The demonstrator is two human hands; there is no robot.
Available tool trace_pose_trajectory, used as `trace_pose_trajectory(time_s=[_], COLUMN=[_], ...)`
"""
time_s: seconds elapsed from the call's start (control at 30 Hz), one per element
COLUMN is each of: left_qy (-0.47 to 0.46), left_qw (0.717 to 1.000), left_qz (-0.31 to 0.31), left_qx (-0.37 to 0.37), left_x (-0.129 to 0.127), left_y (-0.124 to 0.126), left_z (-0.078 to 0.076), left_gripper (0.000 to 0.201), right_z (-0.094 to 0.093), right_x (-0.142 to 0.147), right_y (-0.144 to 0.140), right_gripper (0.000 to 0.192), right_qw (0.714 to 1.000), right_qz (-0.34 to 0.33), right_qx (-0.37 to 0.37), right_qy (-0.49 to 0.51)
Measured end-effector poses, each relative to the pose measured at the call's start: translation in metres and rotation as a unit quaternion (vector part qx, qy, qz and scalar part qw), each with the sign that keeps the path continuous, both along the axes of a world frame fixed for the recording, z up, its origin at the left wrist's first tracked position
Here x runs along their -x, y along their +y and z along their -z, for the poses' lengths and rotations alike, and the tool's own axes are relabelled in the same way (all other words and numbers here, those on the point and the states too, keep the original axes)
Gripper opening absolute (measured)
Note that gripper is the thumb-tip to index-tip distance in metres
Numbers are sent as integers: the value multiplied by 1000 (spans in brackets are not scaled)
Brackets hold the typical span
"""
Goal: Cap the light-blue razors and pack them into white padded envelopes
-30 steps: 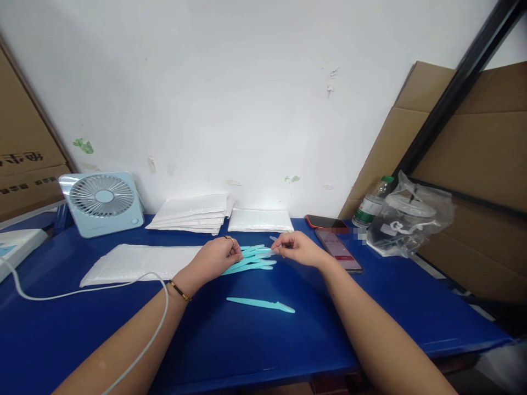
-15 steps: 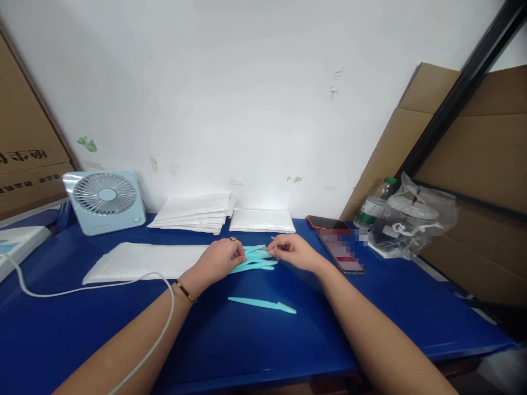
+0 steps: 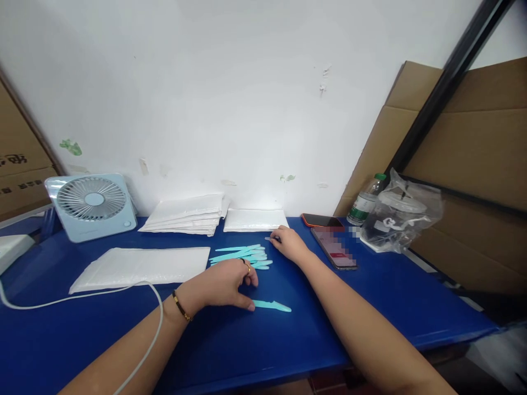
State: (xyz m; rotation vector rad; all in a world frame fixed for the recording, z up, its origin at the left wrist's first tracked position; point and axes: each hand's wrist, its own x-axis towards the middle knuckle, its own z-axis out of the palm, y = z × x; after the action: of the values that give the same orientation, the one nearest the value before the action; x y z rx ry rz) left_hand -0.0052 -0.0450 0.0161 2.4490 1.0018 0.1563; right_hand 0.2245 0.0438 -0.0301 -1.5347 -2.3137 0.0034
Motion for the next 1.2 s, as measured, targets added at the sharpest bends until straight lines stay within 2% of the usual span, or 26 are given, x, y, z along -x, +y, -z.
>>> trace_pose_trajectory(time_s=[0.1, 0.2, 0.33, 0.5, 0.67, 0.77, 0.87, 0.93, 1.03, 1.2], left_qy=[16, 18, 20, 54, 36, 34, 39, 33, 16, 15], left_qw=[1000, 1000, 999, 994, 996, 997, 996, 994, 991, 991], left_qz=[23, 4, -28, -40, -65, -64, -74, -90, -108, -111], left_qx=[13, 7, -20, -84, -57, -37, -39, -59, -80, -68], left_x=[-4, -4, -2, -5, -6, -7, -5, -2, 5, 10], left_y=[-6, -5, -1, -2, -6, -8, -6, -2, 5, 9], left_z=[2, 4, 5, 6, 7, 10, 11, 9, 4, -3], left_gripper=[19, 12, 15, 17, 19, 15, 12, 15, 18, 20], right_z=[0, -1, -6, -21, -37, -48, -59, -63, -64, -57], right_x=[6, 6, -5, -24, -30, -32, -34, -34, -33, -32], right_y=[-2, -4, -5, -10, -22, -32, -43, -47, -49, -45], right_gripper=[14, 9, 8, 17, 23, 23, 22, 22, 21, 19], right_qw=[998, 998, 997, 972, 944, 924, 891, 879, 891, 912], right_qz=[29, 41, 24, -12, -47, -113, -177, -197, -202, -205], right_qx=[-17, -13, 12, 59, 146, 243, 358, 393, 368, 323], right_qy=[-52, -41, 79, 229, 293, 273, 214, 186, 173, 150])
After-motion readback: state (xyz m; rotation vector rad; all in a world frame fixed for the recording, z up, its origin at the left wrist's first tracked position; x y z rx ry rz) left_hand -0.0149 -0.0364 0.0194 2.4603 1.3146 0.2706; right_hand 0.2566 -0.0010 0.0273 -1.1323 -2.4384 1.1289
